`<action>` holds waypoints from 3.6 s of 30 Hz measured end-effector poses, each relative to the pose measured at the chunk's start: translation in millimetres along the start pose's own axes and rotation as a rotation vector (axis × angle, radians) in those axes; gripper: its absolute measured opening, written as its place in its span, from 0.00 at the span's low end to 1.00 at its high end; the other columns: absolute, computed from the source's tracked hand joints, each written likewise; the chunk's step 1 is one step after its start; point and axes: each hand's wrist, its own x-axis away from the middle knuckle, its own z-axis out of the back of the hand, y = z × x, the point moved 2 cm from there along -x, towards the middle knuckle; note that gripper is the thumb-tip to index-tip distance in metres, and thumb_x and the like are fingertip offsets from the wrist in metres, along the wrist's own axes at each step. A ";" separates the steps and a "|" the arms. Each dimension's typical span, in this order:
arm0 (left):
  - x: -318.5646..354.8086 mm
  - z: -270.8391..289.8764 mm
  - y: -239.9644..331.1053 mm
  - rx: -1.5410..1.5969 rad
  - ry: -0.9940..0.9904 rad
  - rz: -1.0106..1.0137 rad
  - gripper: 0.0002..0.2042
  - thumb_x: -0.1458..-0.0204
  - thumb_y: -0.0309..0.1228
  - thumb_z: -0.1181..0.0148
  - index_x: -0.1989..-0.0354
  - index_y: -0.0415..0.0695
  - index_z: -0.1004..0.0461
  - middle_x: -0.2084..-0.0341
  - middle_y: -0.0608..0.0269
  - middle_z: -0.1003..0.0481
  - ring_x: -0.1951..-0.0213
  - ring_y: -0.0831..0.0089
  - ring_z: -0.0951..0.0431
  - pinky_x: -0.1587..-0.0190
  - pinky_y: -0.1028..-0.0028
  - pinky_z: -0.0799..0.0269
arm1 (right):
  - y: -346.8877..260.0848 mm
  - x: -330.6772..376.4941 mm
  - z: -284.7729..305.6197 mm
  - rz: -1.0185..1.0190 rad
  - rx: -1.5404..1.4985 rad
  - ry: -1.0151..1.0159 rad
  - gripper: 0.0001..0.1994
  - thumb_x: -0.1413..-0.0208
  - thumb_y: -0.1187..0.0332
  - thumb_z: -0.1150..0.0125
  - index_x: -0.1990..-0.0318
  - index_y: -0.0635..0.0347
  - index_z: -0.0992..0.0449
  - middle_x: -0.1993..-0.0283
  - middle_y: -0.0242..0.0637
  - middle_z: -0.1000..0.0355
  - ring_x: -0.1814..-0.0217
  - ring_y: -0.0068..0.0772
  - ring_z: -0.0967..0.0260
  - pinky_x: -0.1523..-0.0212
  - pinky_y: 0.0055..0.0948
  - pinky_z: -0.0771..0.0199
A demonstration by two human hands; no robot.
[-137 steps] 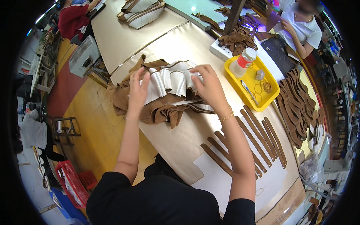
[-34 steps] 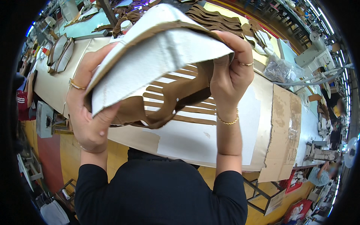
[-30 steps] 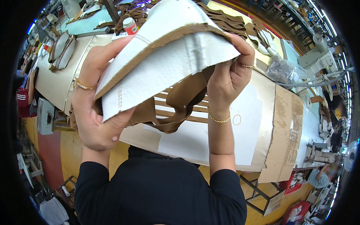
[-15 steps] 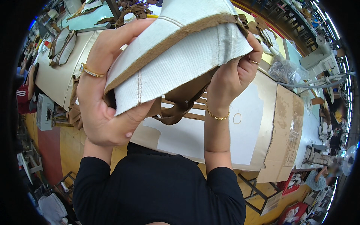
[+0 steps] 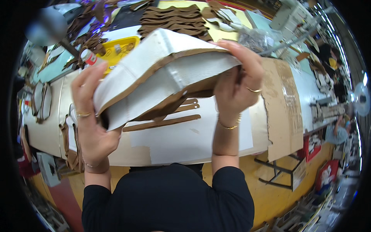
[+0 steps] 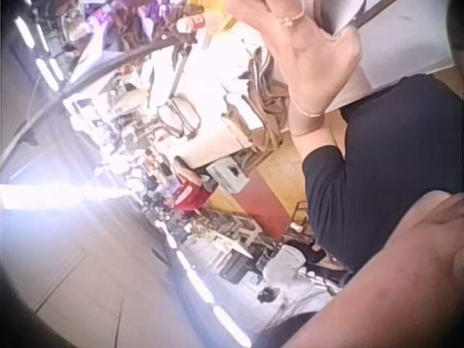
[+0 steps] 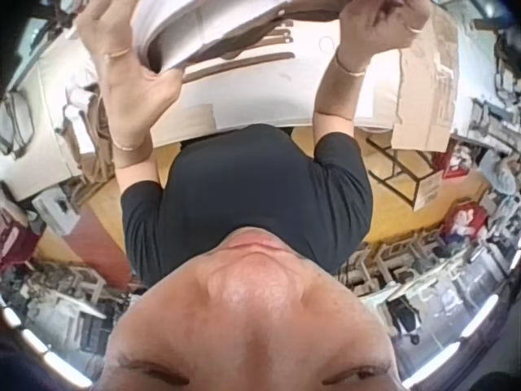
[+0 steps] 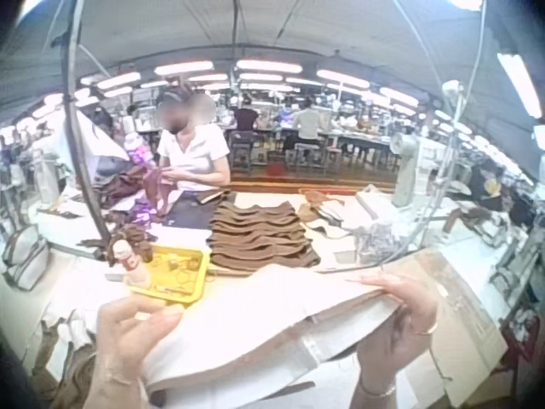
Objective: The person repeatedly picks up brown leather straps and white fabric pieces from a table, folds and aligns them, and places them into stacks. The person also handles small metal fasteners and organizes the components on the work surface.
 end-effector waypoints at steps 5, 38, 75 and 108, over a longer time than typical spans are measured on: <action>-28.8 -54.6 -15.7 0.116 -0.258 -0.060 0.31 0.66 0.13 0.51 0.46 0.43 0.29 0.55 0.48 0.31 0.55 0.48 0.27 0.51 0.62 0.30 | 11.5 -30.3 94.7 0.029 0.562 -0.348 0.09 0.42 0.82 0.45 0.54 0.67 0.25 0.59 0.39 0.23 0.57 0.29 0.26 0.54 0.26 0.27; -49.4 -368.1 -84.9 0.419 -1.025 0.427 0.11 0.50 0.30 0.32 0.66 0.42 0.30 0.67 0.70 0.26 0.68 0.81 0.29 0.64 0.79 0.32 | 176.7 171.8 336.8 -1.439 0.429 -0.482 0.26 0.41 0.58 0.37 0.41 0.65 0.31 0.52 0.38 0.26 0.53 0.26 0.31 0.45 0.26 0.33; -20.3 -376.5 -49.9 -0.014 -0.940 -0.293 0.15 0.52 0.40 0.33 0.62 0.43 0.21 0.66 0.56 0.23 0.58 0.61 0.25 0.53 0.64 0.32 | 102.1 140.8 275.0 -0.741 0.695 -1.032 0.11 0.61 0.79 0.36 0.71 0.57 0.32 0.68 0.33 0.32 0.61 0.40 0.32 0.60 0.37 0.33; -23.2 -377.0 -78.5 0.160 -1.045 0.394 0.16 0.55 0.39 0.30 0.68 0.38 0.23 0.67 0.51 0.23 0.60 0.63 0.23 0.55 0.68 0.28 | 102.4 163.2 293.1 -0.798 0.903 -0.841 0.24 0.54 0.66 0.38 0.45 0.50 0.28 0.45 0.32 0.31 0.42 0.40 0.38 0.40 0.43 0.44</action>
